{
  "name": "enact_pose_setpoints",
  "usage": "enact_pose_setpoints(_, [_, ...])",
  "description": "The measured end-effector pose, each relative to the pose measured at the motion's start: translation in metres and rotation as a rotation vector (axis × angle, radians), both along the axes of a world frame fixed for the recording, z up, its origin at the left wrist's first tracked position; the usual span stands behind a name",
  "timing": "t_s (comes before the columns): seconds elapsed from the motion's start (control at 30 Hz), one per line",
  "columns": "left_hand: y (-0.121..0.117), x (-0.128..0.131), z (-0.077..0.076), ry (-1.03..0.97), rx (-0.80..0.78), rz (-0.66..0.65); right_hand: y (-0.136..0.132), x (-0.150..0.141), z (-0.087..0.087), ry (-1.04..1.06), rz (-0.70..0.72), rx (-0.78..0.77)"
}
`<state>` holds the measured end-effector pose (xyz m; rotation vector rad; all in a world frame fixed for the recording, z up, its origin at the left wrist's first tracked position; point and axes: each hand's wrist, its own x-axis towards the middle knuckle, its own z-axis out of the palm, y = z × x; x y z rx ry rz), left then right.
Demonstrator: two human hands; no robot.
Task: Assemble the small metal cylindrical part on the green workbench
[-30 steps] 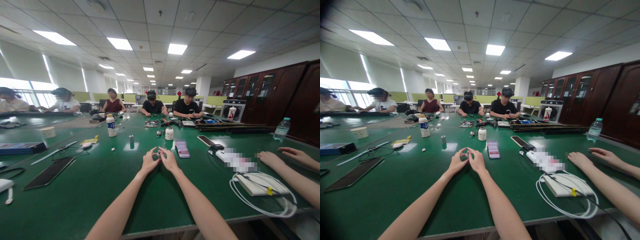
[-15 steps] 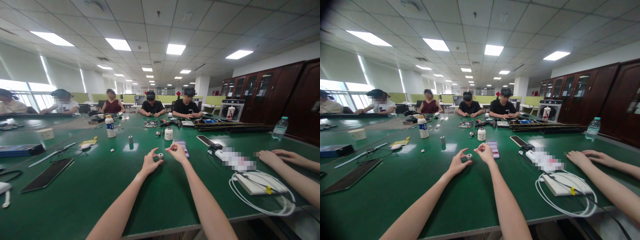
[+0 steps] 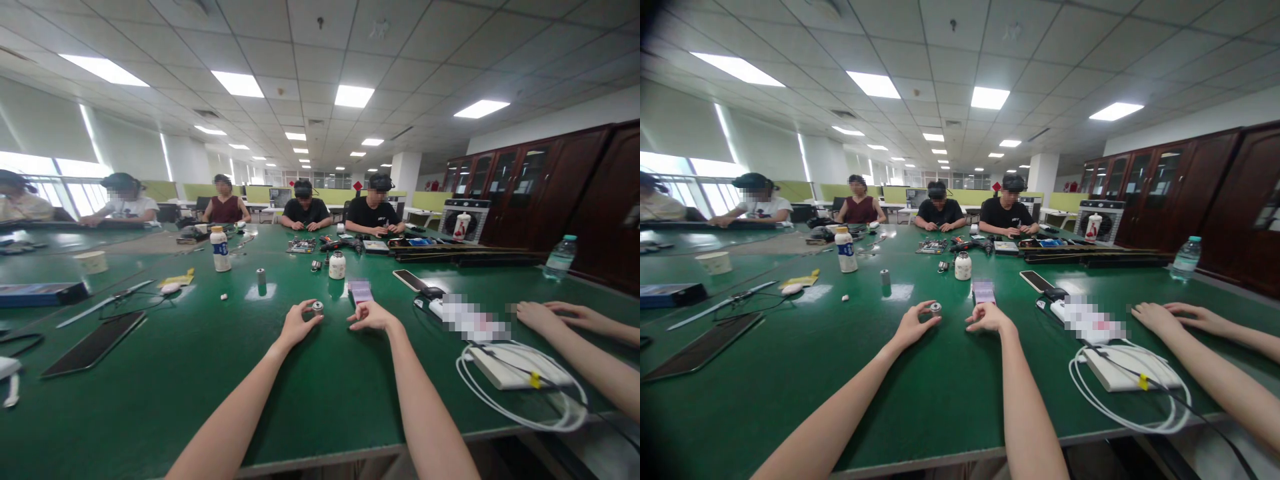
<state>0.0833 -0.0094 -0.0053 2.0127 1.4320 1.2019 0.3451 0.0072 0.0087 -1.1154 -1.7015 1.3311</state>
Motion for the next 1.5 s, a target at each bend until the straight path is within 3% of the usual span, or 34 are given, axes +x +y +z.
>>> enact_pose_setpoints(0.17, [-0.001, 0.001, 0.001, -0.011, 0.001, 0.033, -0.001, -0.015, -0.001, -0.026, -0.021, 0.03])
enact_pose_setpoints(0.33, [0.0, 0.0, 0.0, -0.023, 0.0, 0.019, -0.001, -0.06, 0.015, 0.114, -0.24, 0.449])
enact_pose_setpoints(0.47, [0.002, 0.0, -0.002, -0.027, 0.0, -0.006, -0.005, -0.099, 0.017, 0.103, -0.275, 0.601])
enact_pose_setpoints(0.67, [0.004, 0.0, -0.004, -0.025, -0.014, -0.001, -0.005, -0.108, 0.012, -0.06, -0.228, 0.602])
enact_pose_setpoints(1.07, [0.002, 0.001, -0.001, 0.001, -0.011, 0.023, -0.004, -0.108, 0.009, 0.049, -0.212, 0.637])
enact_pose_setpoints(1.27, [0.002, 0.002, -0.002, 0.04, -0.043, 0.043, -0.003, -0.109, 0.009, -0.006, -0.168, 0.612])
enact_pose_setpoints(1.5, [-0.005, 0.006, 0.015, -0.066, 0.015, 0.128, -0.002, -0.105, -0.018, 0.129, -0.261, 0.469])
